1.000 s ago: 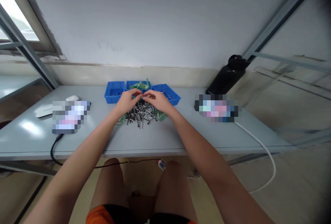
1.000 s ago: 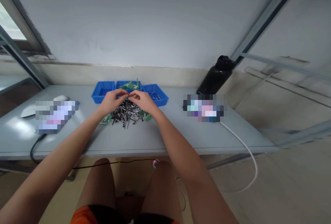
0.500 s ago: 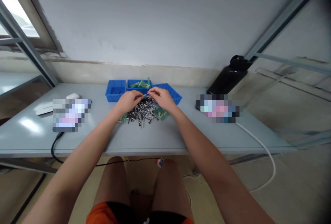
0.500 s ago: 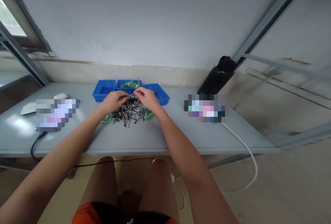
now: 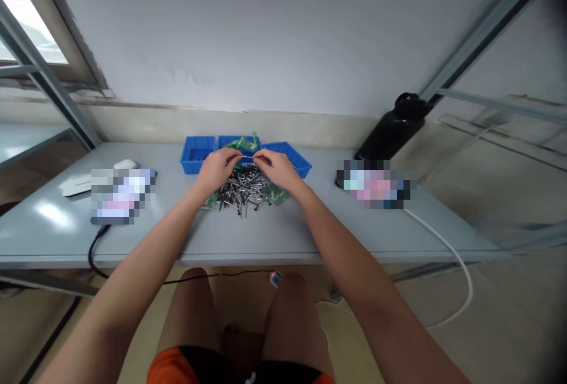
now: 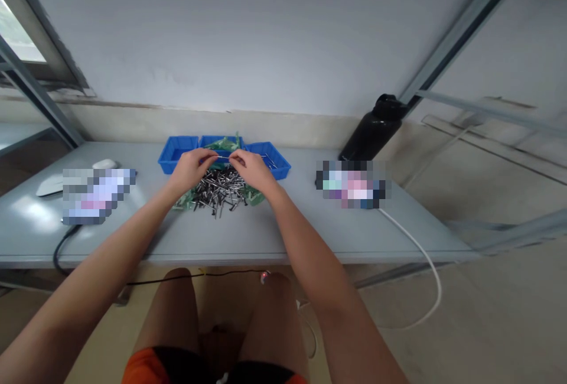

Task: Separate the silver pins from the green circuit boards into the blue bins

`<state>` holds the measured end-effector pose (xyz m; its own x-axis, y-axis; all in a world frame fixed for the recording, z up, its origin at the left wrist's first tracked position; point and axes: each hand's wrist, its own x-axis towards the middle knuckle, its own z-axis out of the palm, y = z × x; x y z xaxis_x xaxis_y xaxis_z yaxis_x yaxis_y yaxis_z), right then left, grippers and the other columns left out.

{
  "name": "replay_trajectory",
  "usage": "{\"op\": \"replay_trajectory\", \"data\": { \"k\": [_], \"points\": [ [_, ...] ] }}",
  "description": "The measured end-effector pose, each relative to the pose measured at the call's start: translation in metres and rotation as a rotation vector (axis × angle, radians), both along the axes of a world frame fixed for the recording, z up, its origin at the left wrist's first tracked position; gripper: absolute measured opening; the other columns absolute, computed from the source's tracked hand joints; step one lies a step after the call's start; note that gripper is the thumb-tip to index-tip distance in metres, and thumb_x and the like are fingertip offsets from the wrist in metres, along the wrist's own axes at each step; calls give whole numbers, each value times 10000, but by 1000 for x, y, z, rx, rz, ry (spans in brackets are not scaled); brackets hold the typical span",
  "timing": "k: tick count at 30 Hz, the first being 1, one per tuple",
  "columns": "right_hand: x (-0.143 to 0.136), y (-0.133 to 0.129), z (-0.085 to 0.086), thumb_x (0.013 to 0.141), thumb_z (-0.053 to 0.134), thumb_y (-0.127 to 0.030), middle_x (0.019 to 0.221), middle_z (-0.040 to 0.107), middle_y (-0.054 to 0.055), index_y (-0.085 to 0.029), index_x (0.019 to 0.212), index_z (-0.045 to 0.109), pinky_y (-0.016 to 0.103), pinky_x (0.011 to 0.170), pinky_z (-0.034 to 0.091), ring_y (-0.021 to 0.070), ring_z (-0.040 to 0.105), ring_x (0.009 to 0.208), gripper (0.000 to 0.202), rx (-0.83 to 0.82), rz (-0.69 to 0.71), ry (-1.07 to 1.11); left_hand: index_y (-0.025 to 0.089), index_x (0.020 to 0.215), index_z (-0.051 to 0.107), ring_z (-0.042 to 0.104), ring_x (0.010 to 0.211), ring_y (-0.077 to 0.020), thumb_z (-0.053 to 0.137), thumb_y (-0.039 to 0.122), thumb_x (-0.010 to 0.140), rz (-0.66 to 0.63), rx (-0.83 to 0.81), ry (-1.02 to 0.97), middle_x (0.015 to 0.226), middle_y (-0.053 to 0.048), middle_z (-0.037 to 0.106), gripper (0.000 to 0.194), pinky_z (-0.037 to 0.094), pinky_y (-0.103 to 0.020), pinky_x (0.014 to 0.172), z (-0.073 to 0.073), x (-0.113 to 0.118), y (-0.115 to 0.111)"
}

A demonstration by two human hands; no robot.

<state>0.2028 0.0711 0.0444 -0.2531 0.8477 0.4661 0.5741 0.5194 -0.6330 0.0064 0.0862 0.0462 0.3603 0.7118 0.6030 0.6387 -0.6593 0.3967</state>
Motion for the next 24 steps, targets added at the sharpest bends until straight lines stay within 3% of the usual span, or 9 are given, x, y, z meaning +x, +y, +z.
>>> {"op": "replay_trajectory", "data": {
  "k": [3, 9, 18, 21, 24],
  "points": [
    [-1, 0, -2, 844, 569, -319, 921, 656, 43, -205, 975, 591, 299, 715, 448, 151, 594, 748, 175, 4, 52, 24, 195, 938, 695, 649, 888, -195, 494, 236, 905, -2, -5, 24, 978, -75, 716, 208, 483, -309, 810, 0, 0, 0],
    [-2, -1, -1, 846, 568, -326, 787, 617, 19, -203, 808, 610, 292, 680, 430, 143, 560, 709, 136, 48, 102, -67, 186, 937, 691, 655, 906, -214, 519, 230, 901, 47, -15, 16, 989, -83, 718, 181, 487, -325, 819, -1, -1, 0],
    [-4, -6, 2, 856, 543, -312, 820, 652, 29, -202, 838, 655, 282, 688, 435, 139, 574, 730, 158, 100, 132, -62, 180, 978, 686, 651, 933, -213, 505, 232, 909, 38, -36, 23, 1025, -84, 711, 200, 486, -332, 844, 0, 0, -1],
    [-4, -4, 3, 868, 518, -330, 834, 669, 32, -196, 814, 656, 277, 691, 432, 142, 579, 735, 200, 109, 88, -50, 183, 1069, 662, 654, 841, -199, 510, 275, 905, 78, -81, 34, 937, -71, 716, 242, 497, -319, 788, 3, 1, -3],
    [2, 0, 4, 883, 489, -332, 822, 669, 37, -193, 804, 655, 282, 720, 429, 150, 584, 744, 231, 158, -46, -48, 178, 1085, 656, 644, 779, -190, 512, 285, 893, 102, -113, 63, 873, -62, 711, 262, 492, -307, 750, 4, 1, -5]
  ]
}}
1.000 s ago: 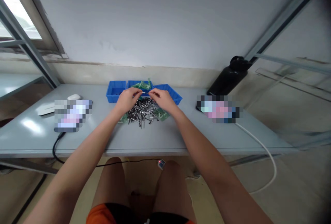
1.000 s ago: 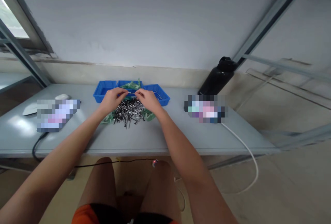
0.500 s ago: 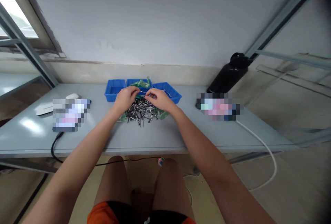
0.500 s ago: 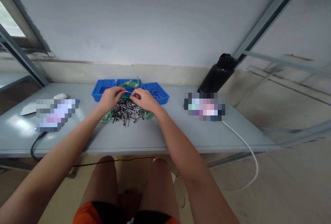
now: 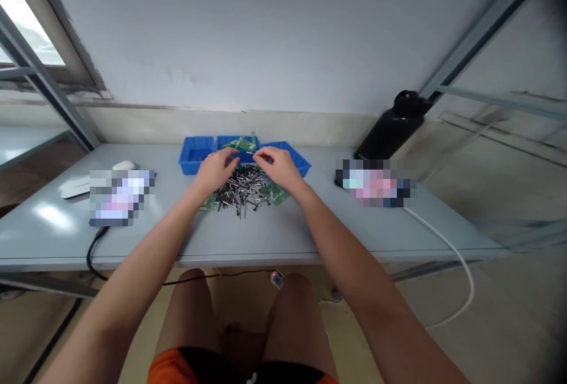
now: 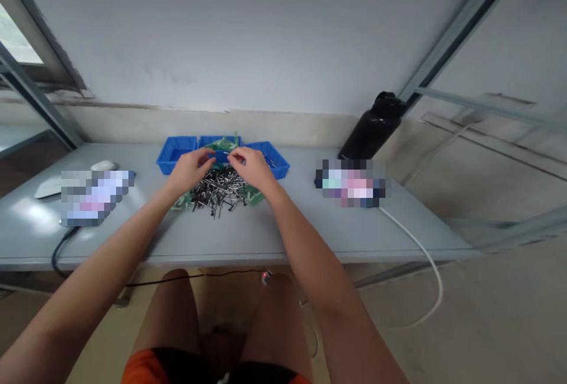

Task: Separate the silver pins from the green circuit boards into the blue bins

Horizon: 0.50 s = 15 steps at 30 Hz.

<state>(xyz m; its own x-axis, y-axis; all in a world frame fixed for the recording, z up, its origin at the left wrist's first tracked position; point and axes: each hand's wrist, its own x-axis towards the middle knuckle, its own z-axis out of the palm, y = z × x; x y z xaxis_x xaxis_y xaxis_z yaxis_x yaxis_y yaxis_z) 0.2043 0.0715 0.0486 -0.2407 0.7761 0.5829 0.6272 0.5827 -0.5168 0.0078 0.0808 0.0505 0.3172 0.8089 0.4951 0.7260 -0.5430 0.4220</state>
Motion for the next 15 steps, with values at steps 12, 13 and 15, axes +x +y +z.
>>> {"op": "replay_trajectory", "data": {
  "k": [12, 13, 15],
  "points": [
    [34, 8, -3, 883, 470, -294, 1038, 657, 138, -166, 1077, 660, 377, 823, 438, 257, 594, 942, 301, -95, -565, -178, 176, 1009, 682, 621, 771, -181, 484, 239, 866, -164, -52, 148, 926, -59, 709, 252, 462, -304, 723, -4, 0, 1],
    [32, 8, -3, 883, 474, -283, 1020, 660, 132, -158, 1087, 657, 366, 829, 439, 242, 598, 927, 302, -83, -526, -162, 173, 1006, 682, 622, 779, -182, 483, 233, 862, -182, -54, 151, 931, -61, 709, 253, 461, -303, 722, -4, 0, 1],
    [25, 9, -2, 877, 490, -259, 964, 668, 106, -154, 1072, 662, 333, 823, 444, 207, 604, 874, 280, -74, -389, -150, 169, 988, 687, 626, 792, -180, 482, 219, 853, -228, -57, 158, 922, -63, 708, 251, 459, -298, 722, -4, 1, -1]
  ]
}}
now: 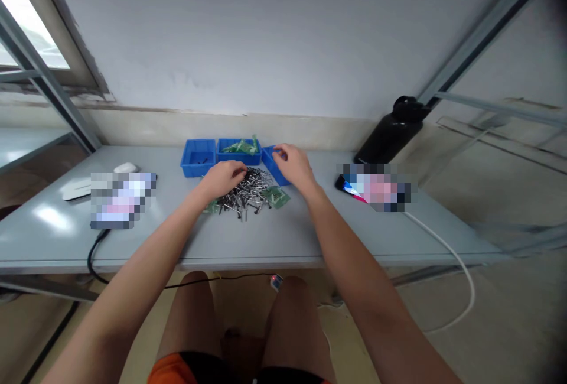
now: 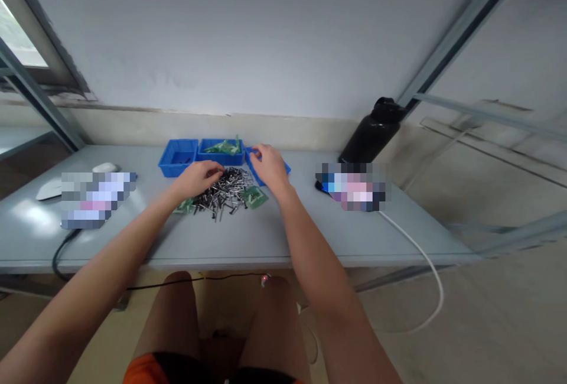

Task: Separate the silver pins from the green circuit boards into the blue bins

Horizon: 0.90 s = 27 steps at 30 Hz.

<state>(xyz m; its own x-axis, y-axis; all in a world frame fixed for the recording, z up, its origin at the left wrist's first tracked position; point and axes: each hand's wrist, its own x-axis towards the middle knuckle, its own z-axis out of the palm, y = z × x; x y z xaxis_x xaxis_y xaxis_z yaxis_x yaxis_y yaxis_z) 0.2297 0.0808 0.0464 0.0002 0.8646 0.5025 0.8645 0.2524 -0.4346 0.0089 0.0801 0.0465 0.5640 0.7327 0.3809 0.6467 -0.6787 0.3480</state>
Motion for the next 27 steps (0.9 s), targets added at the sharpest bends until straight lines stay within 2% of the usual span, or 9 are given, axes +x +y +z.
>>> {"op": "replay_trajectory", "data": {
  "k": [3, 6, 11, 18, 24, 27],
  "points": [
    [-11, -2, -1, 860, 516, -218, 935, 674, 77, -180, 1001, 687, 306, 809, 443, 181, 603, 842, 225, -33, 229, -83, 168, 917, 706, 623, 772, -167, 502, 210, 833, -77, -20, 26, 871, -55, 706, 224, 450, -283, 714, 1, 1, -2],
    [-20, -5, -3, 851, 523, -189, 920, 684, 62, -202, 966, 701, 304, 797, 438, 184, 607, 852, 212, -88, 332, -168, 173, 822, 725, 601, 688, -148, 555, 247, 808, -136, -77, 129, 792, -43, 699, 186, 427, -263, 648, 3, 1, -3],
    [-23, -8, -2, 865, 520, -219, 902, 705, 55, -203, 986, 701, 288, 741, 438, 178, 620, 831, 218, -142, 350, -126, 200, 812, 745, 603, 702, -147, 604, 311, 792, -241, -140, 247, 812, -38, 706, 181, 414, -250, 637, 1, 1, -2],
    [-26, -12, 1, 873, 512, -222, 916, 717, 53, -194, 980, 697, 282, 736, 449, 169, 633, 818, 216, -165, 374, -91, 201, 916, 737, 602, 708, -153, 596, 233, 796, -242, -123, 278, 834, -41, 696, 187, 429, -257, 646, -4, 3, -2],
    [-30, -17, 1, 880, 495, -224, 932, 719, 51, -201, 978, 693, 274, 730, 456, 164, 639, 826, 222, -182, 389, -71, 202, 1039, 709, 611, 966, -197, 501, 129, 851, -273, -43, 321, 1065, -77, 669, 290, 465, -294, 821, -8, 6, -5],
    [-31, -17, 2, 876, 497, -223, 925, 720, 52, -195, 973, 692, 269, 722, 455, 161, 639, 820, 220, -174, 397, -52, 198, 1032, 713, 605, 976, -212, 490, 117, 858, -254, -1, 352, 1053, -96, 662, 295, 465, -320, 851, -9, 8, -7]
  ]
}}
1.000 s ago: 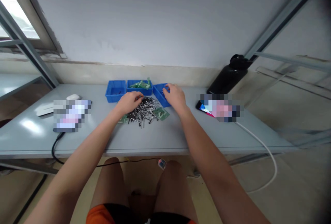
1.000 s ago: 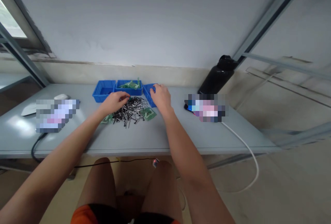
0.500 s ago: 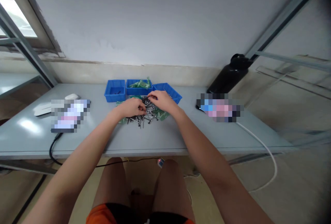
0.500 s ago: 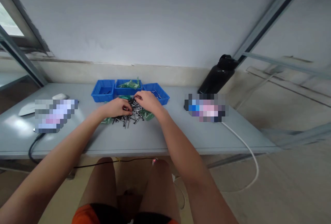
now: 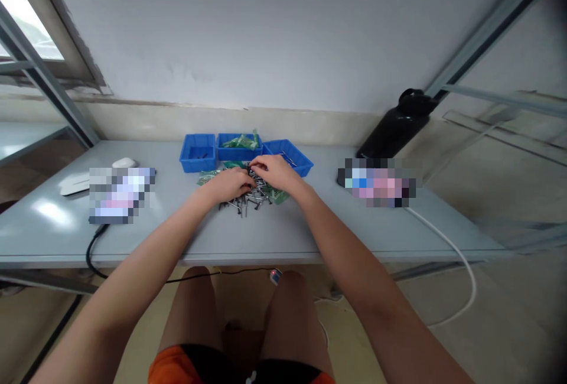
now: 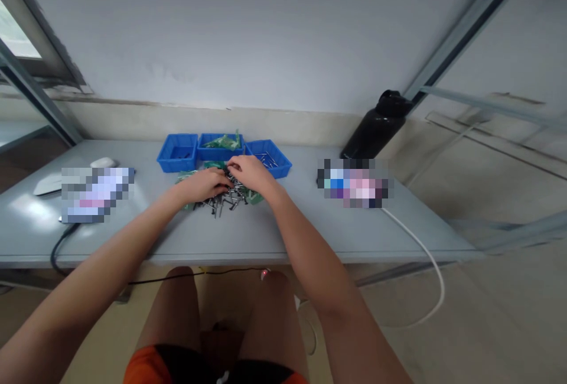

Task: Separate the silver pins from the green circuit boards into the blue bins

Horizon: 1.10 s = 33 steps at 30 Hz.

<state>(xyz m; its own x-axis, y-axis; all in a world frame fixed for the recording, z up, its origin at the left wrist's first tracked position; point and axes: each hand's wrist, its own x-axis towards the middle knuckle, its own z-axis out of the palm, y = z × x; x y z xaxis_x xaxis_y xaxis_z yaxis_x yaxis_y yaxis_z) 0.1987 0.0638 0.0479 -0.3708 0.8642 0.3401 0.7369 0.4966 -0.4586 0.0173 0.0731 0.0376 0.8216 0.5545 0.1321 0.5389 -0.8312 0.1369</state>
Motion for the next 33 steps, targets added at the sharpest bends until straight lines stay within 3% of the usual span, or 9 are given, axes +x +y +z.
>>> {"op": "replay_trajectory", "data": {
  "k": [7, 16, 24, 33],
  "points": [
    [1, 0, 2, 877, 497, -224, 905, 717, 45, -202, 933, 698, 270, 729, 433, 162, 629, 811, 209, 16, -2, 11, 186, 856, 708, 599, 926, -216, 512, 159, 852, 28, 22, -69, 930, -82, 644, 199, 463, -318, 823, 2, 0, 1],
    [2, -2, 5, 946, 413, -316, 822, 689, 46, -185, 814, 669, 264, 714, 385, 155, 604, 769, 316, 76, 27, 25, 170, 903, 654, 590, 895, -208, 495, 206, 859, 336, 146, -350, 952, -79, 648, 168, 459, -311, 768, 17, -11, 3],
    [2, -2, 4, 929, 457, -314, 816, 681, 26, -201, 915, 663, 262, 706, 398, 147, 600, 745, 236, 55, 43, 83, 158, 887, 637, 586, 808, -164, 519, 216, 900, 325, 149, -553, 890, -62, 635, 132, 465, -301, 774, 18, -7, 5],
    [0, -1, 4, 934, 449, -307, 780, 673, 12, -206, 841, 620, 258, 726, 418, 141, 612, 744, 220, 80, 54, 182, 181, 911, 678, 613, 831, -150, 567, 237, 882, 281, 45, -687, 913, -52, 675, 128, 498, -291, 784, 17, -6, 7]
  ]
}}
